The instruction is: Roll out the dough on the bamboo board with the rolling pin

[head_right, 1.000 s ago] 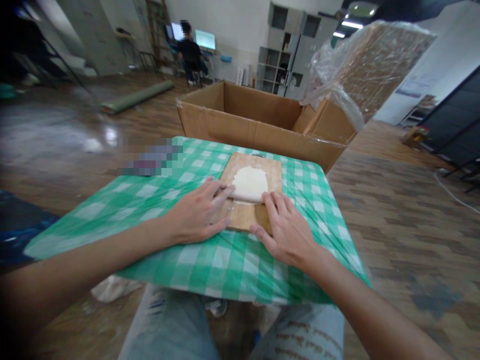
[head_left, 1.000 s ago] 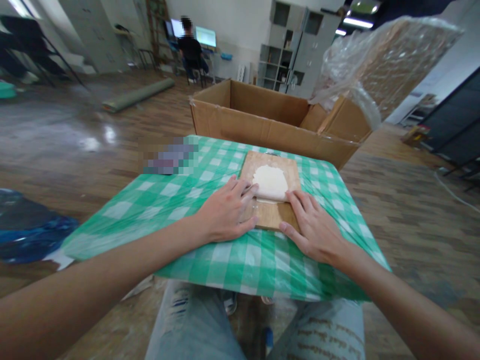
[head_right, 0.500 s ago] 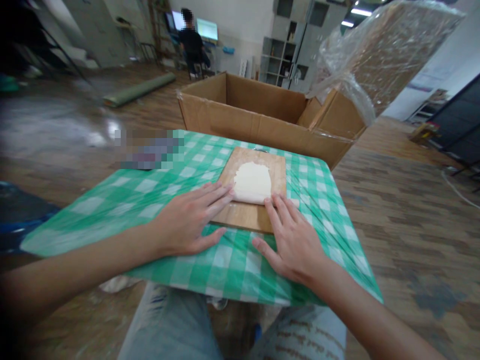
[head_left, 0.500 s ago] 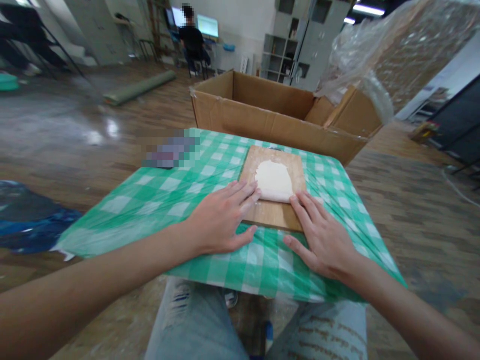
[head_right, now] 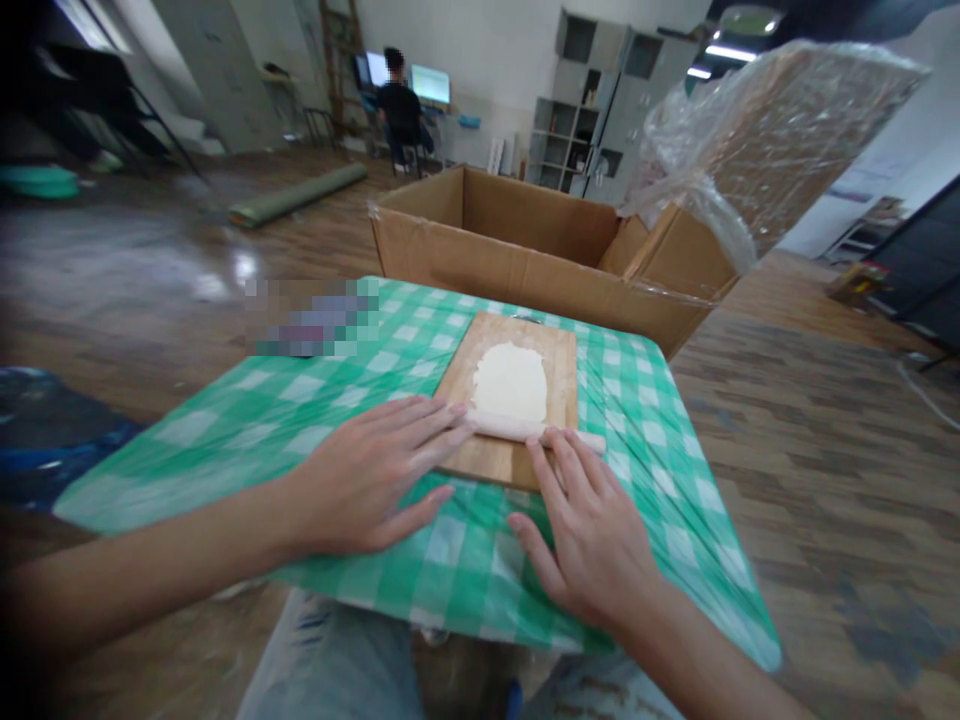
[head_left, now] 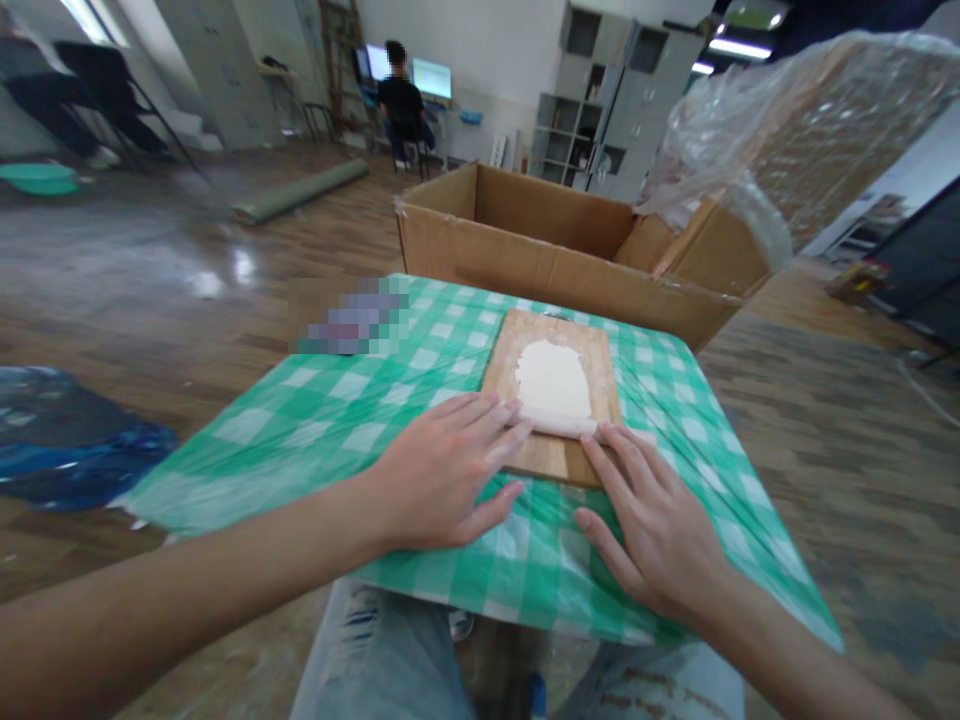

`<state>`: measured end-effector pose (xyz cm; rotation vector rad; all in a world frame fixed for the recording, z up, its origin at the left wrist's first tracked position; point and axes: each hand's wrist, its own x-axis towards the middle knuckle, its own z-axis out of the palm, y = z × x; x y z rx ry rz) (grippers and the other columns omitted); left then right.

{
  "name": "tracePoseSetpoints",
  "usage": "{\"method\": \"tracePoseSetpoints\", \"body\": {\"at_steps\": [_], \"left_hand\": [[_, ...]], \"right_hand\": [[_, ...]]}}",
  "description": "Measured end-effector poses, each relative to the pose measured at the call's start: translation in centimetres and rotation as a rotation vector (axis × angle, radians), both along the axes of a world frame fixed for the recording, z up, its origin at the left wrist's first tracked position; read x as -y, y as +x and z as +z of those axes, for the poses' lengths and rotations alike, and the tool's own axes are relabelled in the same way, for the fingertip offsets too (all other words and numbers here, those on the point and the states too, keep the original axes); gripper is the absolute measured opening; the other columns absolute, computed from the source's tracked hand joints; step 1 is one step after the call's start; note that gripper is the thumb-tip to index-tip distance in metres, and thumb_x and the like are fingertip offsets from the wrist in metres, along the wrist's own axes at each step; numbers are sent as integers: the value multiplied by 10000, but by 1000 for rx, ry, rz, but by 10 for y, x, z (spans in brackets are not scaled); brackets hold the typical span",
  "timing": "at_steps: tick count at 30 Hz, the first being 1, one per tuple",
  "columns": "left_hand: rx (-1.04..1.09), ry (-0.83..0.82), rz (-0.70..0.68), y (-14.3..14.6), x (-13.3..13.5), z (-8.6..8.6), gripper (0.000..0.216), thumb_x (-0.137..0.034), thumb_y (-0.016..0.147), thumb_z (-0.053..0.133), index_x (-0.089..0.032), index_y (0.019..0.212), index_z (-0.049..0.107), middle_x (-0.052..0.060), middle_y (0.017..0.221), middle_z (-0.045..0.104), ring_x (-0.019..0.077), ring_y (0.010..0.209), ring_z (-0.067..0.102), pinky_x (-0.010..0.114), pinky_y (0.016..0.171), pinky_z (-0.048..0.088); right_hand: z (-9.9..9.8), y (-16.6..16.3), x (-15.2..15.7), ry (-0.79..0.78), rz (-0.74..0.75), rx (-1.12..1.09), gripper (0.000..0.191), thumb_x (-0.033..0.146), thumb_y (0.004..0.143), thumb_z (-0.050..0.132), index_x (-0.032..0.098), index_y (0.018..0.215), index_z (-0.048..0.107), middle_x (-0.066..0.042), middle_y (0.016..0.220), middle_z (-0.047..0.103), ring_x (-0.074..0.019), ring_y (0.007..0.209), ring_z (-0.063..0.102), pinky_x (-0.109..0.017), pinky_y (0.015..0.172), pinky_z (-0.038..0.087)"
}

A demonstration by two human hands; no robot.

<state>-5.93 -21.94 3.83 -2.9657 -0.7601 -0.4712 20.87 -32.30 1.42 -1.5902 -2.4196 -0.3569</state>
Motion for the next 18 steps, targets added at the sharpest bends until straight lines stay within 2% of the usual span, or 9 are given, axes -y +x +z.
{"method": "tracePoseSetpoints", "body": {"at_steps": [3, 6, 8, 10, 13, 15, 18], "left_hand": [[54, -73, 121, 13, -29, 13, 413, -402, 1044, 458, -186, 1324, 672, 115, 1204, 748, 288, 1137, 695, 442, 993, 535], [135, -139, 195, 34, -77, 22, 375, -379, 1009, 524, -184, 1280, 694, 111, 1274, 726, 271, 1159, 686, 387, 969, 533], [152, -164, 178, 53, -112, 24, 377, -373, 962, 589, -191, 1273, 700, 104, 1262, 729, 266, 1142, 687, 368, 972, 517], [68, -229, 147, 72, -144, 25, 486, -440, 896, 672, -161, 1294, 694, 135, 1261, 729, 298, 1155, 679, 371, 961, 510], [-96, -395, 119, 96, -178, 26, 677, -559, 774, 770, -146, 1304, 682, 151, 1300, 719, 316, 1150, 679, 343, 912, 506], [-187, -459, 119, 108, -191, 27, 776, -633, 683, 808, -150, 1280, 690, 149, 1294, 723, 321, 1136, 680, 327, 888, 500], [-318, -488, 152, 119, -201, 30, 883, -705, 575, 829, -128, 1233, 712, 155, 1230, 744, 326, 1066, 693, 331, 842, 506]], "right_hand": [[4, 1, -9, -4, -11, -78, 555, 423, 1063, 483, 95, 1510, 502, -203, 1476, 562, -358, 1355, 515, -543, 1140, 461], [5, 5, -23, 15, -44, -111, 490, 367, 1054, 514, 91, 1458, 537, -198, 1386, 608, -353, 1256, 569, -536, 1064, 515], [4, 8, -34, 33, -59, -104, 467, 322, 1045, 531, 77, 1443, 540, -204, 1345, 625, -359, 1214, 588, -542, 1027, 533], [3, 11, -43, 20, -68, -96, 400, 276, 1045, 534, 95, 1400, 568, -190, 1279, 654, -348, 1158, 614, -535, 989, 548], [4, 16, -50, -55, -68, -96, 203, 234, 1050, 525, 171, 1197, 649, -131, 1112, 689, -315, 1031, 648, -509, 913, 566], [4, 23, -46, -111, -58, -114, 153, 222, 1056, 501, 198, 1098, 646, -108, 1045, 679, -299, 981, 648, -490, 872, 571], [3, 45, -29, -143, -76, -169, 170, 245, 1072, 457, 211, 1108, 620, -98, 1021, 657, -286, 957, 642, -462, 837, 574]]}}
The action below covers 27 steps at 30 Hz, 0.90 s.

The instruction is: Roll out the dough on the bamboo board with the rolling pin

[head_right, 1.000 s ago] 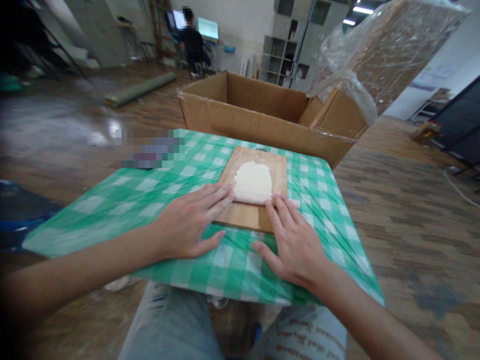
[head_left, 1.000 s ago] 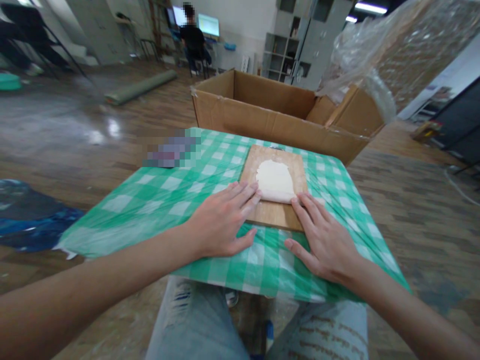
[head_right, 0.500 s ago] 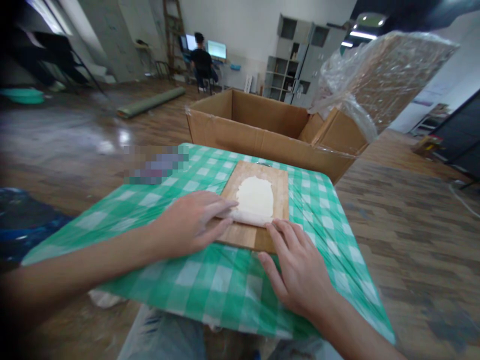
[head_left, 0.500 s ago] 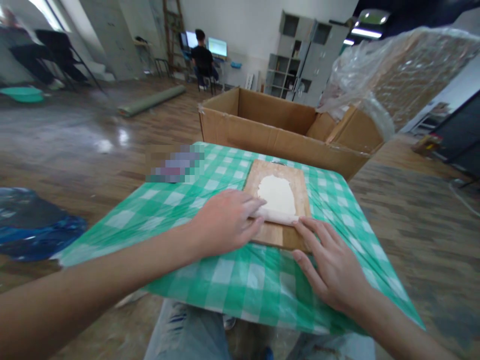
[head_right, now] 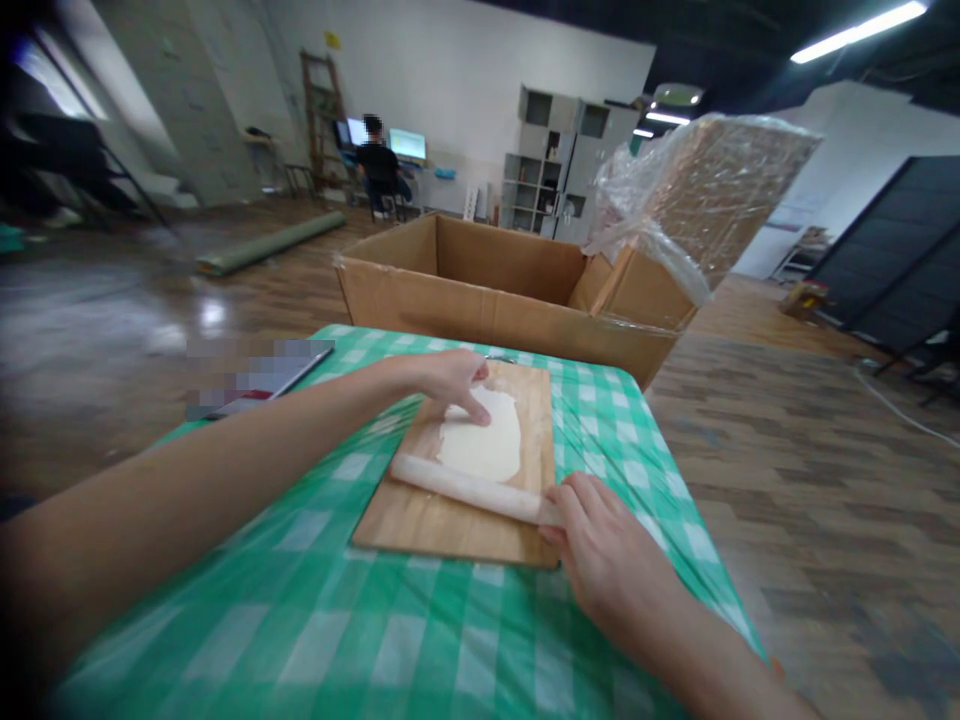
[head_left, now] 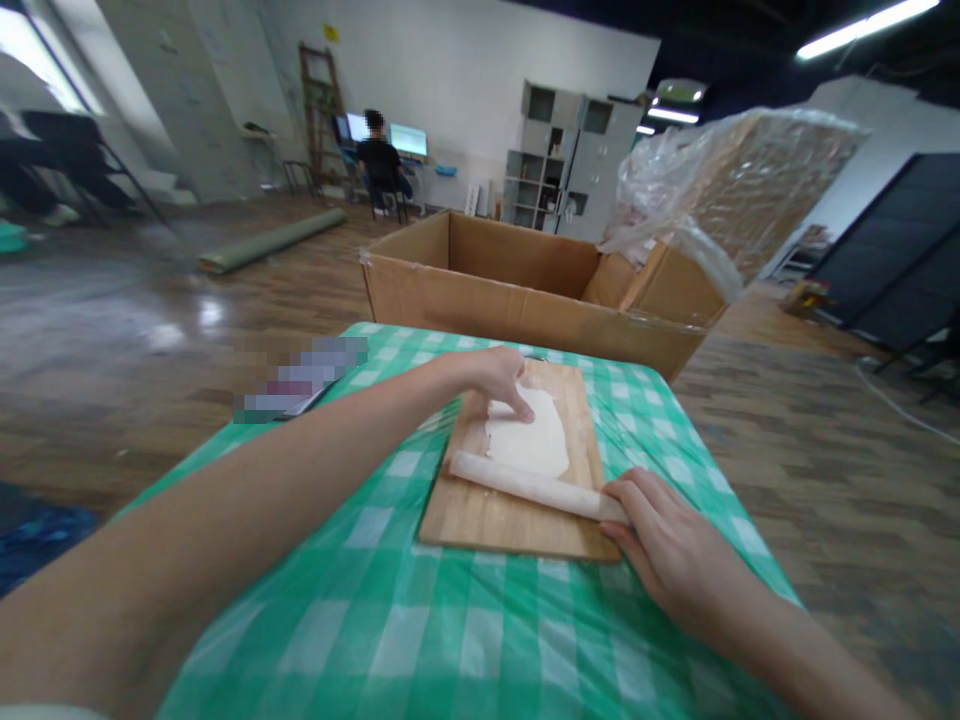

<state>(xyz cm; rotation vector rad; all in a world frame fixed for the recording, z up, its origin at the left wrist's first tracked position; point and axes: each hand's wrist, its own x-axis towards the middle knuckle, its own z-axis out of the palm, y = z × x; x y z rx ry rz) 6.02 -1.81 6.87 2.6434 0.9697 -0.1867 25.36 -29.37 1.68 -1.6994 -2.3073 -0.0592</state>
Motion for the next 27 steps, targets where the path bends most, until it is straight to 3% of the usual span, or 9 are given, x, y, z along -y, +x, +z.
{"method": "tracePoseSetpoints", "body": {"at_steps": [6, 10, 14, 19, 24, 27], "left_hand": [[-147, -38, 23, 18, -8, 7, 923, -711, 476, 860, -132, 1187, 759, 161, 1138, 778, 340, 1017, 704, 351, 842, 530], [-196, -63, 46, 26, -13, 6, 916, -672, 433, 895, -119, 1154, 781, 193, 1108, 783, 383, 1026, 698, 403, 880, 532], [-194, -87, 48, 29, -13, 6, 861, -648, 419, 911, -143, 1108, 799, 162, 1013, 796, 383, 1002, 700, 412, 883, 533], [-192, -32, 34, 29, -7, 11, 876, -625, 462, 915, -158, 1190, 776, 149, 1089, 791, 362, 1030, 705, 379, 884, 538], [-240, 4, 29, 27, -3, 15, 867, -656, 518, 891, -151, 1210, 758, 159, 1157, 780, 342, 1032, 715, 347, 857, 540], [-214, -50, 52, 24, -4, 12, 832, -631, 513, 898, -131, 1164, 764, 152, 1097, 789, 325, 937, 726, 349, 797, 545]], "right_hand": [[-10, 64, 43, -42, -214, -187, 233, 418, 1087, 435, 247, 1107, 592, -77, 1018, 651, -248, 889, 668, -394, 778, 564], [-16, 86, 49, -5, -368, -249, 265, 469, 1052, 458, 250, 994, 594, -64, 890, 649, -249, 790, 662, -376, 697, 540], [-20, 87, 33, 20, -443, -218, 282, 464, 1026, 443, 248, 910, 583, -75, 834, 646, -257, 748, 645, -374, 660, 499], [-18, 75, 11, -49, -483, -139, 328, 435, 1028, 404, 246, 802, 549, -79, 785, 657, -244, 707, 641, -364, 651, 420], [5, 57, -5, -221, -473, -34, 432, 541, 1020, 449, 240, 753, 605, -61, 688, 679, -230, 623, 619, -341, 581, 321], [25, 44, -30, -137, -456, -20, 482, 606, 1009, 469, 217, 821, 682, -92, 776, 727, -240, 676, 642, -337, 593, 347]]}}
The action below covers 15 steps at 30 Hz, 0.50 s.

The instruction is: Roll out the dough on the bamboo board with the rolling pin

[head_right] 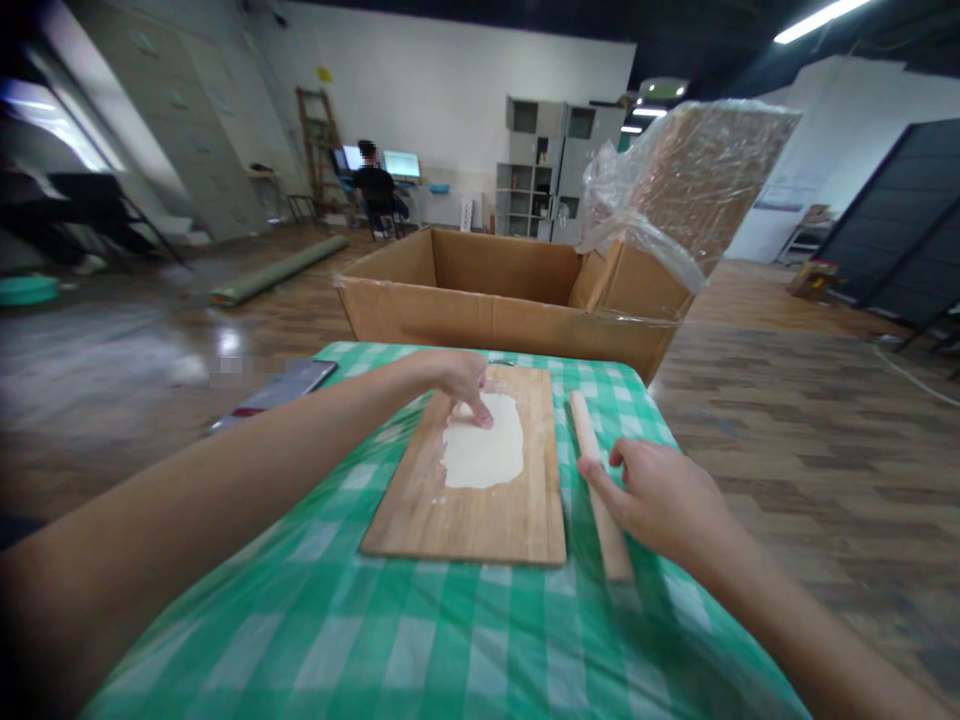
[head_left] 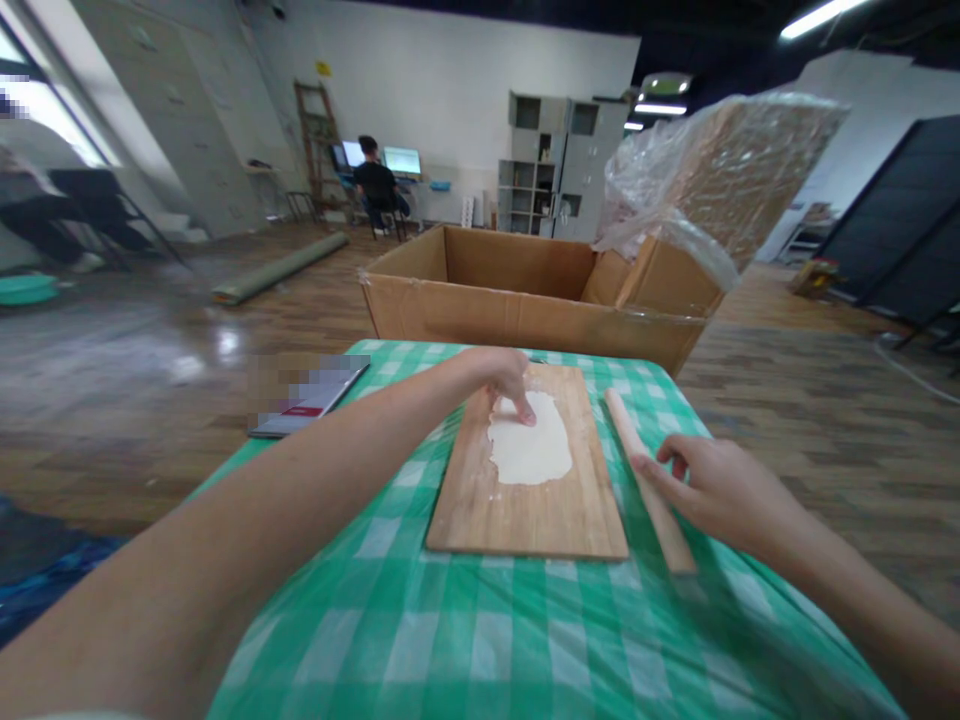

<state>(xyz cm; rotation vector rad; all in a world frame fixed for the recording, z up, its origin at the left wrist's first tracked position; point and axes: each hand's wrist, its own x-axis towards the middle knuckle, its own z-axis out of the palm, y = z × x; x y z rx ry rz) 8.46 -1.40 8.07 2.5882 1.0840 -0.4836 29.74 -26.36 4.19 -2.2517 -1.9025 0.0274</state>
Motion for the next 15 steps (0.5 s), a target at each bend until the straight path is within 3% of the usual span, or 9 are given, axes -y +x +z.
{"method": "tracePoseSetpoints", "body": {"at_steps": [2, 5, 10, 12, 15], "left_hand": [[14, -9, 13, -1, -1, -2, 796, -643, 495, 897, -139, 1101, 778, 132, 1030, 791, 308, 882, 723, 340, 760, 537], [8, -4, 23, -1, 1, -3, 718, -657, 470, 894, -146, 966, 795, 112, 917, 776, 294, 836, 707, 334, 729, 511], [244, -18, -3, -16, 8, -7, 417, -483, 653, 810, -158, 913, 792, 64, 862, 747, 248, 808, 658, 318, 694, 452], [361, -21, -7, -26, 10, -10, 336, -445, 749, 733, -169, 932, 786, 33, 851, 731, 213, 788, 637, 297, 665, 428], [615, 17, -43, -37, 12, -7, 273, -420, 813, 699, -161, 850, 776, 13, 751, 690, 175, 719, 602, 285, 642, 406]], "right_hand": [[10, -11, -26, 99, 97, -48, 432, 564, 996, 530, 196, 850, 701, -99, 824, 740, -228, 716, 649, -329, 633, 395], [15, -31, -68, 128, 195, -310, 381, 535, 972, 633, 167, 962, 729, -90, 863, 743, -220, 760, 663, -318, 679, 477], [1, -53, -110, 138, 261, -499, 388, 413, 1000, 682, 174, 1303, 644, -107, 1288, 668, -257, 1077, 680, -443, 905, 593], [-6, -54, -117, 121, 313, -554, 389, 418, 983, 696, 164, 1276, 664, -96, 1224, 695, -229, 1006, 688, -413, 863, 599], [-9, -49, -124, 97, 407, -689, 381, 498, 893, 716, 132, 994, 753, -34, 844, 715, -167, 722, 618, -293, 655, 517]]}}
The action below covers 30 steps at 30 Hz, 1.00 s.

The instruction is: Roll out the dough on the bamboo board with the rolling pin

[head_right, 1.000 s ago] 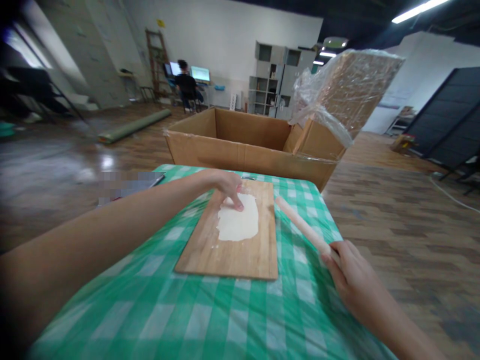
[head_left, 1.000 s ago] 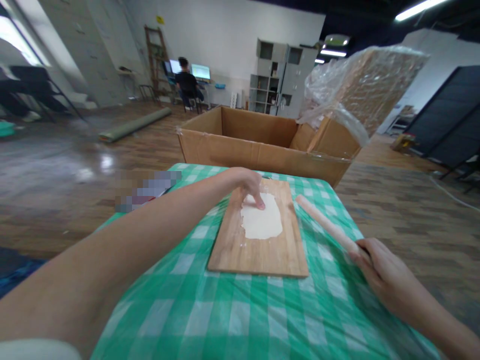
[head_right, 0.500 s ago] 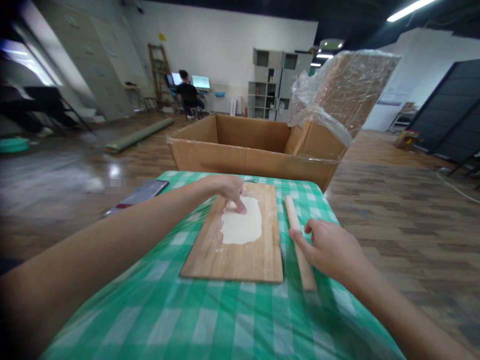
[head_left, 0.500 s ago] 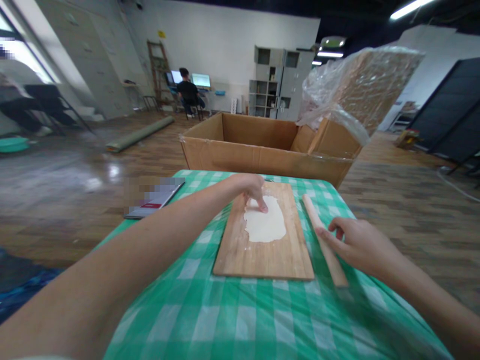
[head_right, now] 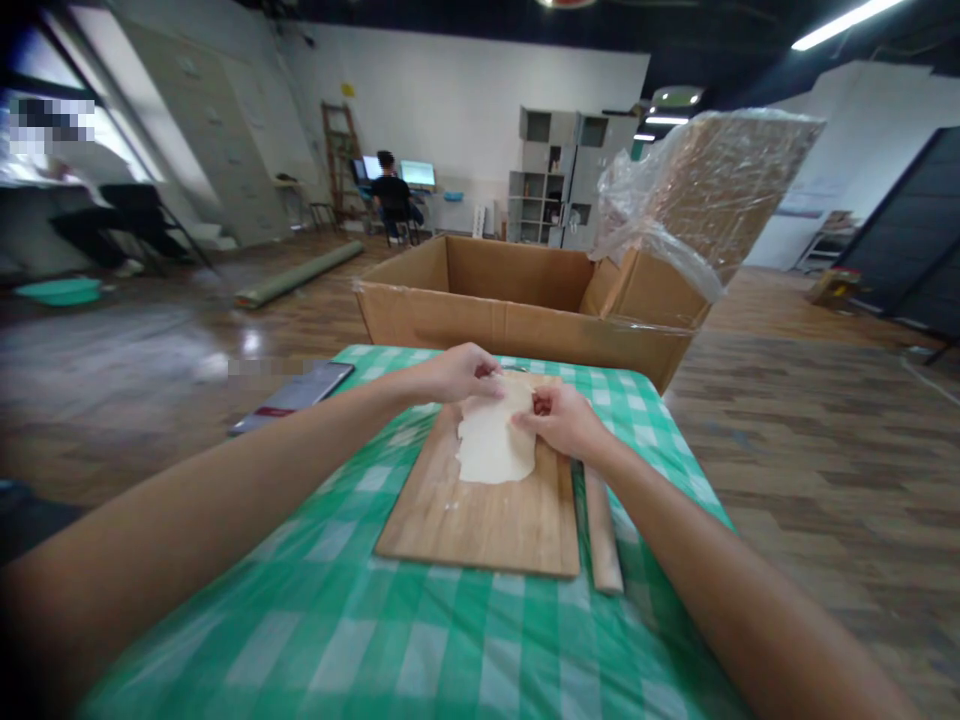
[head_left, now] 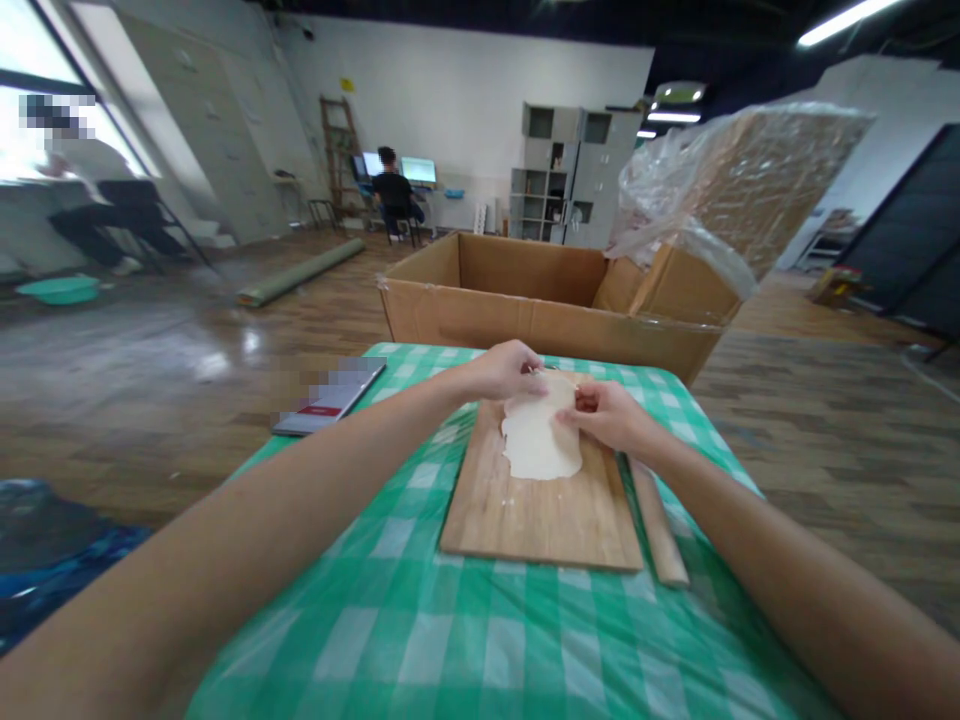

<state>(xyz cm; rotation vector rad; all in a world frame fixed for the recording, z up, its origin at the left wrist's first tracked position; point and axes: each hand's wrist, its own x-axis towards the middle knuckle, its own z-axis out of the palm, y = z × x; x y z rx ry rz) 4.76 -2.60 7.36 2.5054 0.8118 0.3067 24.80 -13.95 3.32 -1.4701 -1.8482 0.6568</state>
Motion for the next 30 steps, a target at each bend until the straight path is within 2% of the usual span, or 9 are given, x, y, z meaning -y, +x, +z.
{"method": "tracePoseSetpoints", "body": {"at_steps": [4, 6, 9, 11, 14, 17, 21, 26, 30], "left_hand": [[265, 215, 24, -7, 10, 29, 201, -337, 861, 694, -160, 847, 787, 18, 740, 714, 161, 721, 633, 269, 665, 417], [364, 354, 3, -12, 23, 45, 192, -289, 906, 650, -170, 919, 801, 34, 827, 763, 174, 791, 684, 267, 716, 449], [308, 494, -93, -27, 54, 52, 240, -267, 975, 585, -204, 1059, 801, 53, 1009, 805, 201, 928, 739, 283, 820, 496], [172, 505, -177, -42, 78, 43, 275, -323, 1021, 553, -226, 1074, 804, 70, 1042, 810, 219, 963, 754, 300, 844, 520], [-21, 388, -369, -67, 106, 21, 290, -423, 1003, 626, -255, 1179, 783, 86, 1151, 797, 235, 1054, 749, 318, 887, 551], [-29, 293, -369, -86, 114, 6, 306, -425, 1032, 588, -226, 1155, 784, 83, 1172, 792, 221, 1073, 744, 323, 940, 547], [-23, 317, -217, -91, 94, -6, 421, -368, 1107, 389, -183, 1171, 761, 101, 1251, 762, 211, 1151, 716, 338, 1018, 512], [-186, 398, -163, -76, 81, -30, 533, -451, 1105, 342, -157, 1501, 543, 147, 1579, 534, 221, 1456, 514, 342, 1181, 384], [-265, 422, -144, -69, 87, -47, 663, -515, 1101, 284, -99, 1610, 371, 198, 1686, 345, 263, 1552, 373, 371, 1239, 302]], "right_hand": [[19, 3, -2, 202, -134, 24, 390, 499, 887, 664, 157, 704, 707, 10, 614, 601, -140, 584, 513, -262, 542, 366], [34, 0, 4, 375, -222, 106, 323, 422, 922, 650, 158, 764, 751, -11, 646, 660, -157, 604, 564, -274, 574, 388], [44, -7, 24, 489, -202, 226, 240, 299, 947, 615, 186, 1026, 811, -62, 913, 800, -214, 801, 709, -302, 732, 501], [38, -8, 45, 429, -77, 349, 279, 218, 941, 571, 209, 1093, 805, -73, 1066, 814, -240, 958, 740, -337, 856, 534], [19, 2, 80, 297, 110, 504, 331, 145, 929, 500, 214, 1071, 791, -70, 1108, 809, -244, 1049, 734, -382, 965, 529], [7, 23, 109, 255, -108, 605, 277, 264, 966, 503, 200, 1061, 755, -96, 1053, 797, -268, 978, 731, -389, 844, 541], [0, 44, 123, -20, -309, 740, 420, 572, 995, 502, 219, 840, 667, -62, 697, 711, -241, 623, 649, -343, 562, 401], [-15, 47, 112, -133, -291, 818, 367, 441, 979, 513, 224, 715, 646, -87, 711, 716, -212, 592, 628, -316, 545, 347], [-20, 58, 104, -51, -332, 805, 314, 414, 941, 574, 241, 684, 628, -70, 627, 663, -209, 557, 602, -318, 544, 341]]}}
